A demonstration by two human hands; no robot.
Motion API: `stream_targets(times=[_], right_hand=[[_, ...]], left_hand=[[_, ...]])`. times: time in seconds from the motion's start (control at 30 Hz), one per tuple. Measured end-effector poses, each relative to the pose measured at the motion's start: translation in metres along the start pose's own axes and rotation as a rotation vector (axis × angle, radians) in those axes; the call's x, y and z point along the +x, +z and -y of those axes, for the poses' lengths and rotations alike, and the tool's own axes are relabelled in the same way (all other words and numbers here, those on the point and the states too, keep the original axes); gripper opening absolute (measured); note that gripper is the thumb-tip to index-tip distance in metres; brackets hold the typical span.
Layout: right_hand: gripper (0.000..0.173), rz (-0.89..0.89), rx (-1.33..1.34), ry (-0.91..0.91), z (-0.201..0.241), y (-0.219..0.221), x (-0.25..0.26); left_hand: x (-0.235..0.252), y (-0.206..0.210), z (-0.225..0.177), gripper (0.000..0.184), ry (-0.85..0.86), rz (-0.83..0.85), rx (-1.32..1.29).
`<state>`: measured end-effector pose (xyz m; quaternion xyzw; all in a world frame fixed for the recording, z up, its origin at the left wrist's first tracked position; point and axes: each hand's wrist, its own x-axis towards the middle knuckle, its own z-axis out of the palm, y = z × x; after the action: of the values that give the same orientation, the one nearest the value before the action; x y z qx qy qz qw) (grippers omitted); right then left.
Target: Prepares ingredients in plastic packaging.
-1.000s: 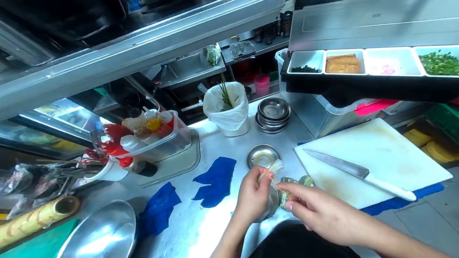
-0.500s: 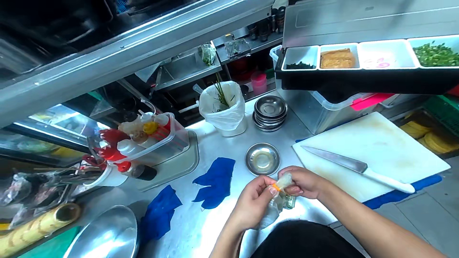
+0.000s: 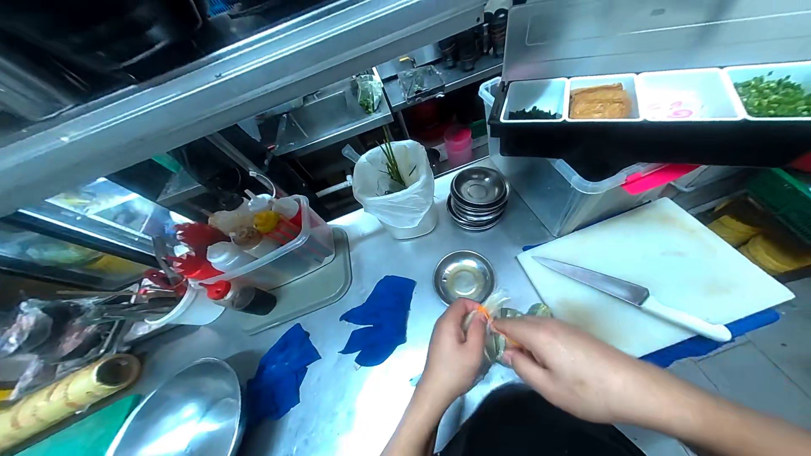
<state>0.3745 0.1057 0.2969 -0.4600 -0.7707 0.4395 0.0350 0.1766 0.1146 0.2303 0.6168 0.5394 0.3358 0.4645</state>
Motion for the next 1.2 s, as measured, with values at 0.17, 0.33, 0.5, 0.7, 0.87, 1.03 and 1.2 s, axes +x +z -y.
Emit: stream_targets(times=[0.17,0.33,0.5,0.7,0.87,1.03,1.2], right_hand=[[0.016,-0.113,0.908,-0.280,-0.073,0.069,0.030],[0.033,-0.349,0.818,-0.806,-0.081,0.068,0.028],[0.041,-0.453,0.355,-0.941,-0.054,0.060,0.004],[0.024,-0.229,1.352,0.068,-0.087,0.080,0.056],[0.032,-0.159,1.533,0.310,-0.061,0.015,0.076],[0.024,0.193,1.108,0.064,-0.040,-0.025,0.058],[0.036,0.196,0.186,-0.104,-0.007,-0.041,0.003]], left_hand=[[-0.002,-0.008,0.013,0.017,0.028,0.041,-0.285],[0.002,-0.017,0.021,0.019,0.048,0.049,-0.453],[0.003,-0.027,0.019,0.018,0.045,-0.011,-0.482],[0.007,-0.025,0.031,0.018,0.083,-0.003,-0.553],[0.002,-0.025,0.029,0.018,0.157,0.286,-0.422],[0.001,-0.032,0.022,0.019,0.152,0.519,-0.249],[-0.001,-0.019,0.007,0.022,0.088,0.399,-0.058]])
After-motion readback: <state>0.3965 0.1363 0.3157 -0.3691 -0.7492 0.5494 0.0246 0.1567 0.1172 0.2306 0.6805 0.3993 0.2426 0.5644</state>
